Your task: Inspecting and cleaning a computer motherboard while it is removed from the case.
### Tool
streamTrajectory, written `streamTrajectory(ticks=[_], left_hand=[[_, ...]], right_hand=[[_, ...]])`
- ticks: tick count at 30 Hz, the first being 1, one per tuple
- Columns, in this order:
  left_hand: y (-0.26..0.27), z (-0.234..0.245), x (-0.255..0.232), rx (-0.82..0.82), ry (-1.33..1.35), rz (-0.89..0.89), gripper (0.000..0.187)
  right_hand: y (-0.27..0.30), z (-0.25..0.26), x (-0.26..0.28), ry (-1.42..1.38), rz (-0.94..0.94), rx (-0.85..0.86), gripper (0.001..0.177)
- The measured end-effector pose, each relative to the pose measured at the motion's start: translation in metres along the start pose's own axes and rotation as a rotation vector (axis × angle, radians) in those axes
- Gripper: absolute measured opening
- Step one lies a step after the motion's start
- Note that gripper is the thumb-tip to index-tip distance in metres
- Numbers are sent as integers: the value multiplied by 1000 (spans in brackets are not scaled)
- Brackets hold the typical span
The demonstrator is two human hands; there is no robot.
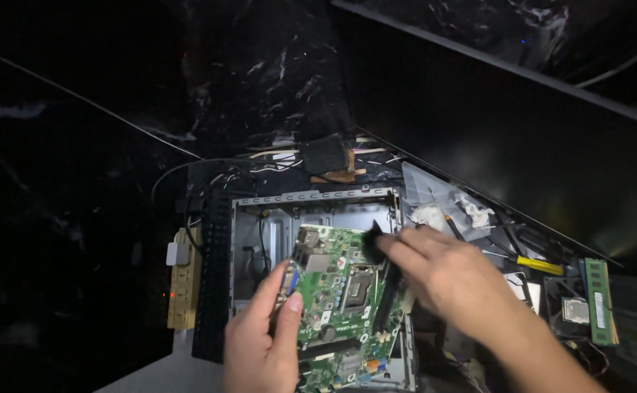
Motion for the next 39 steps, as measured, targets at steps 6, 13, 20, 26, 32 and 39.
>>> streamTrajectory(ticks=[6,13,20,26,32,39], left_hand=[[-1,-2,3,-6,-21,-146,42],[-10,3,-2,27,26,-19,40],[-15,2,-3,70,93,-44,41],[-17,1,-7,83,57,-160,41],[-15,1,-5,85,84,-24,44],[-15,1,-4,88,140,-127,43]], right_hand=[[-36,14,34,-415,158,-205,26],[-24,-4,36,-501,-205,-124,23],[-31,-6,36,-776,-355,-145,25],[-29,-26,38,-861,-512,-129,20],[-30,-31,32,-1073,-372,-225,22],[-36,-19,25,-1028,-492,-343,25]])
Point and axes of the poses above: each hand's wrist, its own y-axis away from the middle knuckle, its own z-axis out of the back of the hand, x = y × z, the point moved 2 cm from there along -y, towards the middle knuckle, and after that the axes turned 9 degrees about x, right-handed, at the moved point
